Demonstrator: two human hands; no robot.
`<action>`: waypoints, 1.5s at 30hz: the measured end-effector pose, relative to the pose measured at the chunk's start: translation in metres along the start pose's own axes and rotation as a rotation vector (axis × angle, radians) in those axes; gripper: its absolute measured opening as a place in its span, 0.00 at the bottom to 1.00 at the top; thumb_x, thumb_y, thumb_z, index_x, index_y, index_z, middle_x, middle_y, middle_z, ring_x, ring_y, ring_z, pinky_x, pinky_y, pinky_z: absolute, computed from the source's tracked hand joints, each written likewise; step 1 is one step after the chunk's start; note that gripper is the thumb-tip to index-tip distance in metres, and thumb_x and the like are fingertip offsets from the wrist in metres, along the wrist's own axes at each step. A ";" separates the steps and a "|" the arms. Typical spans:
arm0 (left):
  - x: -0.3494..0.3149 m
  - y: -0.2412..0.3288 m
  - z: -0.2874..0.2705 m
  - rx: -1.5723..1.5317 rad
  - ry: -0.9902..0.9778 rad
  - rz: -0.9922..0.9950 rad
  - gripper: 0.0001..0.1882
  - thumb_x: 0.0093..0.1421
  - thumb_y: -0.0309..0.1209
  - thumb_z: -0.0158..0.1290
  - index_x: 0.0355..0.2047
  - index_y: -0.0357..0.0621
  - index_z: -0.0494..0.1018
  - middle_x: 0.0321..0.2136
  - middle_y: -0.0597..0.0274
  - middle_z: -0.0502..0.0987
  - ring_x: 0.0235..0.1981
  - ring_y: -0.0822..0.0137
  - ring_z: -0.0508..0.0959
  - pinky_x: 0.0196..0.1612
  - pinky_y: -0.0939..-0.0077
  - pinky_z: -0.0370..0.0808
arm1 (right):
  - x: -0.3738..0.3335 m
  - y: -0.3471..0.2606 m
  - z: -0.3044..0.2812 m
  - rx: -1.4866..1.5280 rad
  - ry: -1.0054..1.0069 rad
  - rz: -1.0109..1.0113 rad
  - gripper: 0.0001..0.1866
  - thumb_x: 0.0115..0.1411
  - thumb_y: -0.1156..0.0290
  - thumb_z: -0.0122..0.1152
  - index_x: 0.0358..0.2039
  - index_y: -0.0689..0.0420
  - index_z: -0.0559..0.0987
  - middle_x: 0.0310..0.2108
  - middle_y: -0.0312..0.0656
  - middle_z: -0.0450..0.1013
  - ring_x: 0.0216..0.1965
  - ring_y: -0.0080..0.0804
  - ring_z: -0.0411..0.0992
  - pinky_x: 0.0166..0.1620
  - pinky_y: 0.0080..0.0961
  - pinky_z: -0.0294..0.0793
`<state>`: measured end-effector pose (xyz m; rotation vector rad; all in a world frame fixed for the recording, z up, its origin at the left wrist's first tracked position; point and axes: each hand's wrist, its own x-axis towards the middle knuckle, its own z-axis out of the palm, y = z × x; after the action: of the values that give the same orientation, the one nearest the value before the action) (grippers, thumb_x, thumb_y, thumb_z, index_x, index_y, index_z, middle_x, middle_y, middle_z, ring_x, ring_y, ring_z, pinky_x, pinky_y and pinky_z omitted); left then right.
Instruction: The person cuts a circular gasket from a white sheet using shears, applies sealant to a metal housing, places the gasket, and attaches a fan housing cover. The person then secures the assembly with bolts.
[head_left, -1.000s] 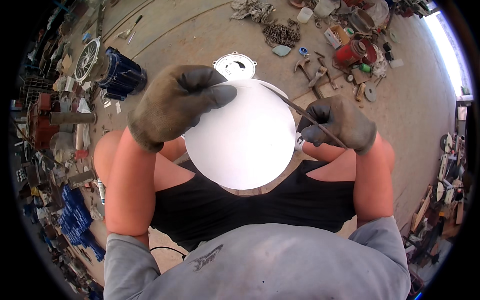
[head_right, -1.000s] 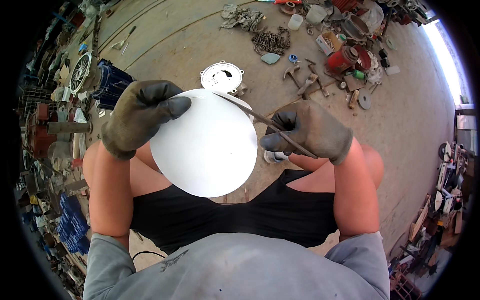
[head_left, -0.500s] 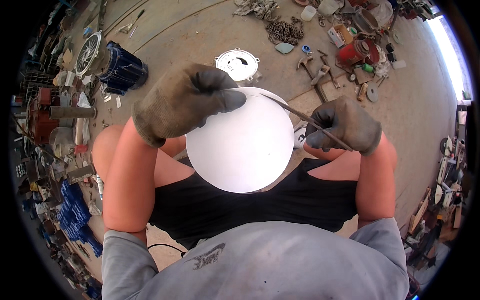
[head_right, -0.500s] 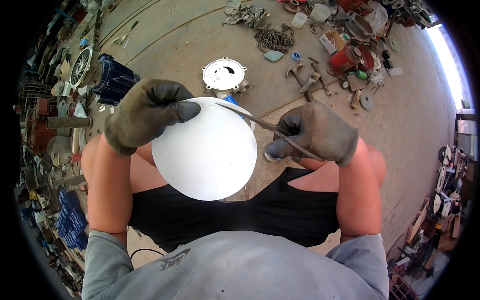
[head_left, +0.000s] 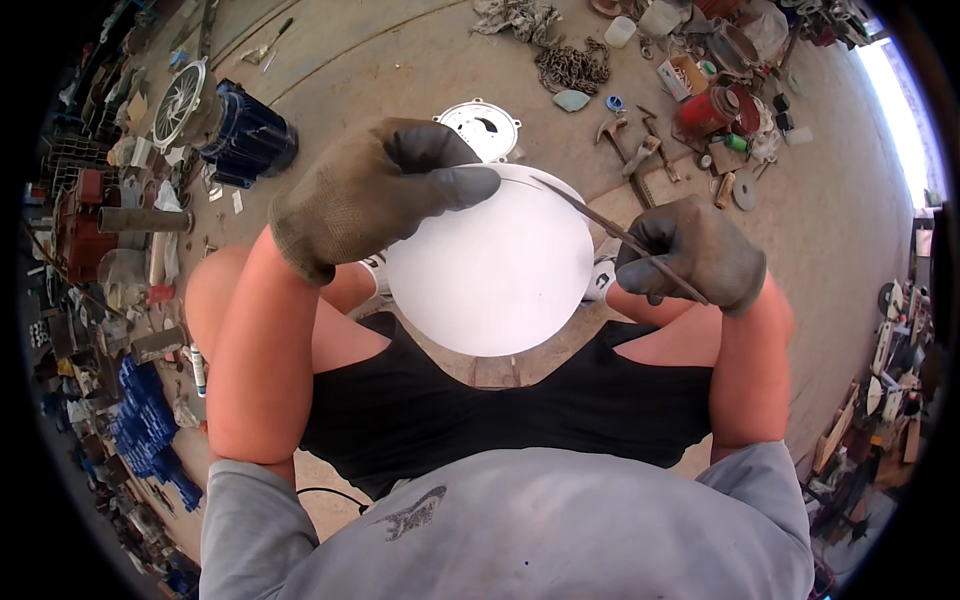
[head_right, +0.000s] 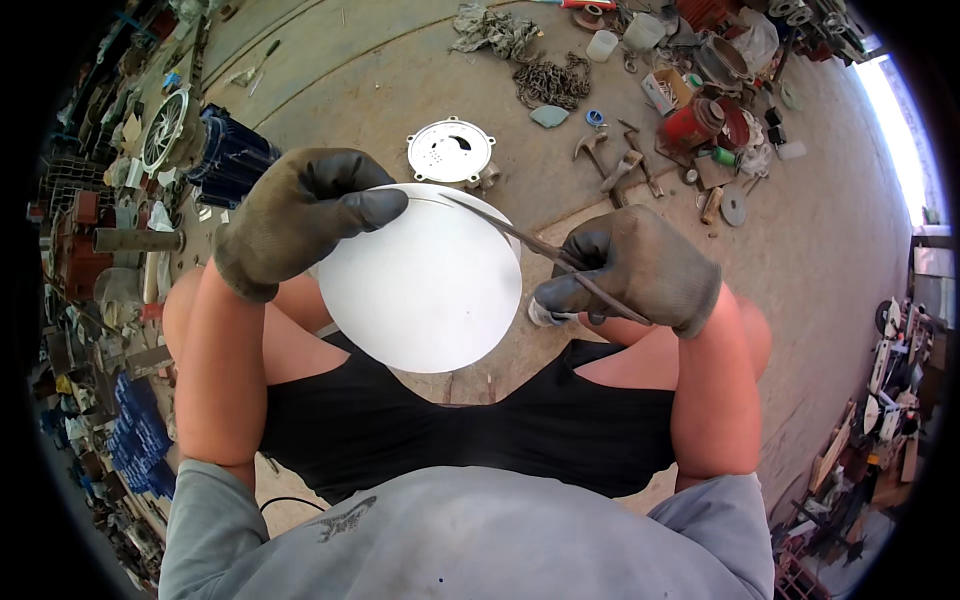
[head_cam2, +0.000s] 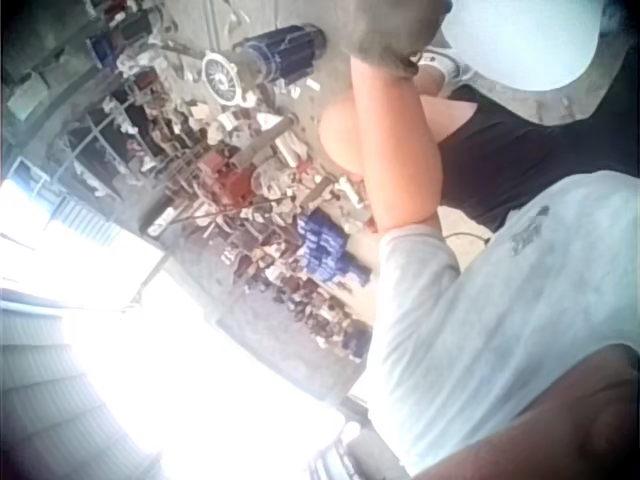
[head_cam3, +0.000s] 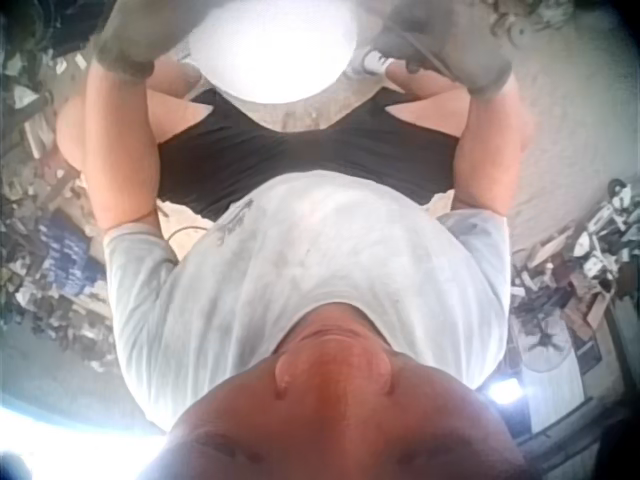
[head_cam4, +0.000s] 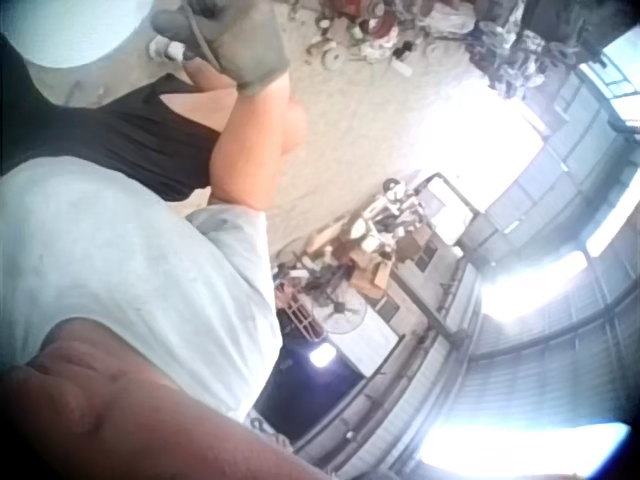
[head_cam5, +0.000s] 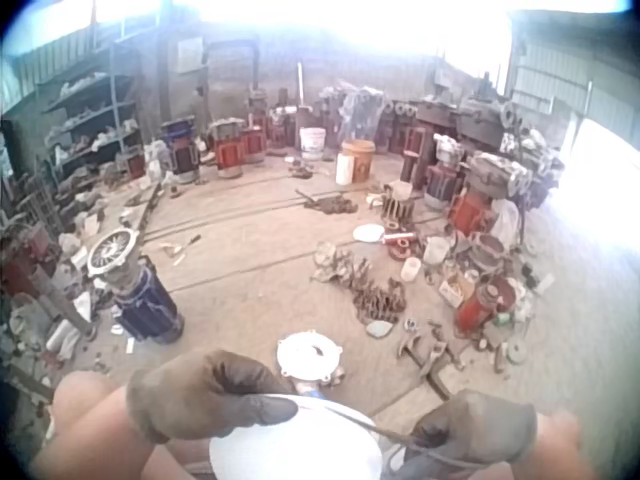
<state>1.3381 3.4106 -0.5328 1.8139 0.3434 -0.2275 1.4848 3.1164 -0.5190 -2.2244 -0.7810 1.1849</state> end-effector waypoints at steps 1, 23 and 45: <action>0.000 -0.002 -0.001 -0.056 0.036 0.023 0.09 0.67 0.32 0.65 0.38 0.38 0.85 0.27 0.68 0.82 0.28 0.79 0.78 0.34 0.79 0.75 | -0.001 0.007 -0.001 0.051 0.014 0.014 0.20 0.54 0.55 0.82 0.29 0.62 0.88 0.17 0.38 0.78 0.19 0.19 0.75 0.24 0.24 0.70; -0.001 0.006 0.004 0.068 0.052 0.091 0.07 0.68 0.31 0.64 0.39 0.39 0.84 0.27 0.70 0.82 0.28 0.80 0.76 0.32 0.80 0.74 | -0.006 0.020 0.003 0.147 -0.035 -0.004 0.21 0.57 0.54 0.80 0.30 0.62 0.87 0.19 0.36 0.78 0.20 0.19 0.74 0.24 0.24 0.70; 0.008 -0.007 0.005 0.094 -0.025 0.126 0.05 0.67 0.28 0.65 0.39 0.39 0.84 0.28 0.69 0.82 0.27 0.80 0.75 0.30 0.81 0.73 | 0.008 0.005 0.001 -0.038 -0.126 0.086 0.25 0.57 0.47 0.78 0.28 0.60 0.87 0.20 0.40 0.79 0.23 0.25 0.75 0.30 0.32 0.72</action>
<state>1.3430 3.4080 -0.5431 1.9158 0.2027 -0.1804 1.4889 3.1181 -0.5277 -2.2514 -0.7686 1.3730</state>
